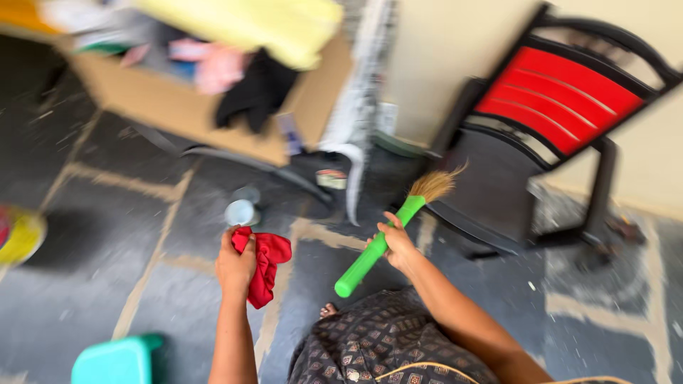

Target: The person cleans a balcony by using a broom to sweep the window sill and the floor area around a washing machine and storage items, while holding a red cloth.

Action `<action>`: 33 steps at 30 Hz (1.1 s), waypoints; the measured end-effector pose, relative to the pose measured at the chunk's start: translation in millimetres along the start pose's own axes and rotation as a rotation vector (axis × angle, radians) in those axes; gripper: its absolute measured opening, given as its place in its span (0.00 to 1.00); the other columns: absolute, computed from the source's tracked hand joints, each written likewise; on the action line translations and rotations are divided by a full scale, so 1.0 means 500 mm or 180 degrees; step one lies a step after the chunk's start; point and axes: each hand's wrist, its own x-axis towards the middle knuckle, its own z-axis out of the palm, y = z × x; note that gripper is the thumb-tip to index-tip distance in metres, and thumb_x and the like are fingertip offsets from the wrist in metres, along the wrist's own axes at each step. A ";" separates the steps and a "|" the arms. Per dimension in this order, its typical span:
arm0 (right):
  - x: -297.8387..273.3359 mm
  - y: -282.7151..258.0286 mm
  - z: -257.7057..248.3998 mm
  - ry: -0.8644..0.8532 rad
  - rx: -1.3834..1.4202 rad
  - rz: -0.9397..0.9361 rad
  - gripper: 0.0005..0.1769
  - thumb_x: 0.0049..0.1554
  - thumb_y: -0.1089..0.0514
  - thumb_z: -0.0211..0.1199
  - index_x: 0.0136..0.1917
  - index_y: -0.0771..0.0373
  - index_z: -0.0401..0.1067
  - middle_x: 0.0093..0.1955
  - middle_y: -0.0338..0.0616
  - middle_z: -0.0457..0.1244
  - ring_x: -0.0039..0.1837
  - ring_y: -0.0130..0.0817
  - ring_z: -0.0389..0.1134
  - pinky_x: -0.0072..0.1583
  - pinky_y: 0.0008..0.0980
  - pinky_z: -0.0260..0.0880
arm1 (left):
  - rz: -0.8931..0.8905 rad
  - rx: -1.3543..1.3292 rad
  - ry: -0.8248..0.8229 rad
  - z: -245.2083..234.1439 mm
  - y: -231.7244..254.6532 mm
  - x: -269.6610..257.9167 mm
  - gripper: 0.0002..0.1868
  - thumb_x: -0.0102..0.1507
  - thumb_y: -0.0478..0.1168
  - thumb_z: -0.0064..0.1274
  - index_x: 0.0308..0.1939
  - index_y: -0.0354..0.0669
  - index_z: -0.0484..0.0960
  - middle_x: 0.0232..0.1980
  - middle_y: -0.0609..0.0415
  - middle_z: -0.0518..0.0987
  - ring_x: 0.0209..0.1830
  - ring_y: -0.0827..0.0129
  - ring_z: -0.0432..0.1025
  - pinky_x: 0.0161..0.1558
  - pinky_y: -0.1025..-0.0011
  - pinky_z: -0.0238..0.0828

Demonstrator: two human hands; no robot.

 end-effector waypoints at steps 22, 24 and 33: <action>-0.286 0.022 0.720 -0.3438 -0.3002 0.0478 0.31 0.59 0.59 0.60 0.74 0.44 0.59 0.43 0.43 0.63 0.30 0.28 0.65 0.31 0.29 0.67 | -0.1641 -0.0413 0.1216 -0.313 -0.424 -0.033 0.31 0.62 0.58 0.54 0.69 0.62 0.72 0.57 0.41 0.82 0.59 0.42 0.74 0.60 0.53 0.69; -0.286 -0.029 0.794 -0.3481 -0.2903 0.0258 0.35 0.58 0.61 0.61 0.75 0.40 0.57 0.42 0.41 0.61 0.30 0.28 0.64 0.31 0.29 0.66 | -0.1680 -0.0389 0.1225 -0.333 -0.410 0.019 0.30 0.63 0.58 0.54 0.69 0.63 0.72 0.57 0.41 0.82 0.59 0.42 0.74 0.60 0.53 0.69; -0.200 -0.007 1.116 -0.3258 -0.1955 0.0042 0.30 0.58 0.63 0.63 0.71 0.47 0.61 0.42 0.43 0.62 0.34 0.31 0.65 0.35 0.33 0.69 | -0.1293 -0.0648 0.1664 -0.444 -0.338 0.235 0.24 0.63 0.55 0.54 0.63 0.60 0.77 0.55 0.41 0.83 0.58 0.41 0.75 0.57 0.53 0.70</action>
